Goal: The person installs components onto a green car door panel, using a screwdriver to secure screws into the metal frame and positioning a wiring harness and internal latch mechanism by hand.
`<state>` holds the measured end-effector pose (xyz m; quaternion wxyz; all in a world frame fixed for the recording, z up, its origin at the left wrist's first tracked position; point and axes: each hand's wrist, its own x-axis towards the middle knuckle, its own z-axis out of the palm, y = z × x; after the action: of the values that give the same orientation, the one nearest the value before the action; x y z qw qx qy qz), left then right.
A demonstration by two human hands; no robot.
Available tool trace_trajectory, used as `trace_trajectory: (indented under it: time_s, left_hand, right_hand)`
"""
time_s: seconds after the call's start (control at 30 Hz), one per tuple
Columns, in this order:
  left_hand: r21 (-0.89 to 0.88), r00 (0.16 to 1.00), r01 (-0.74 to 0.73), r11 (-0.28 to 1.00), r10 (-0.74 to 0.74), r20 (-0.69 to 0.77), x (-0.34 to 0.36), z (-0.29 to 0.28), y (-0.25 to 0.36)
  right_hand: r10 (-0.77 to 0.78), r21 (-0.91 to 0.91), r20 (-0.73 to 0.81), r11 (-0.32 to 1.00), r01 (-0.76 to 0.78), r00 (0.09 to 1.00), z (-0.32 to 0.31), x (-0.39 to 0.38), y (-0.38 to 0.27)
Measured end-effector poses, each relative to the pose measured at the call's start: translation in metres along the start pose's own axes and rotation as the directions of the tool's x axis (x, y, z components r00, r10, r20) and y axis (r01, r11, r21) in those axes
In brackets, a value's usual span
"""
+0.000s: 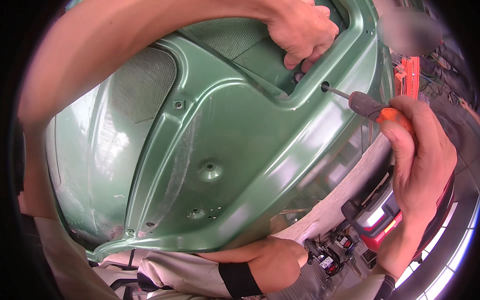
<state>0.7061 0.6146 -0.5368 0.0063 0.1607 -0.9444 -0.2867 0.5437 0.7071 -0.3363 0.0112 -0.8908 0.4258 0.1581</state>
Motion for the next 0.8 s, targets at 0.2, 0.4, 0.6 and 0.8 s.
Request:
trace_trajectory:
  time_s: [0.2, 0.4, 0.6, 0.8]
  left_hand:
    - [-0.102, 0.996, -0.075, 0.992, 0.069, -0.065, 0.008, -0.016, -0.002]
    - [-0.42, 0.974, -0.05, 0.906, -0.048, -0.22, -0.012, -0.014, -0.033]
    - [-0.484, 0.842, -0.059, 0.873, -0.217, -0.495, -0.028, -0.025, -0.038]
    - [-0.458, 0.795, -0.045, 0.888, -0.245, -0.555, -0.028, -0.03, -0.053]
  right_hand:
    - [-0.108, 0.08, 0.015, 0.991, 0.107, 0.994, -0.017, 0.004, 0.0]
    - [0.044, 0.018, 0.07, 0.999, -0.045, 0.997, -0.005, 0.009, -0.003]
    - [-0.249, -0.17, 0.165, 0.946, 0.277, 0.954, -0.03, 0.016, -0.015]
    - [0.09, 0.01, 0.304, 0.995, -0.098, 0.948, -0.03, 0.02, -0.003]
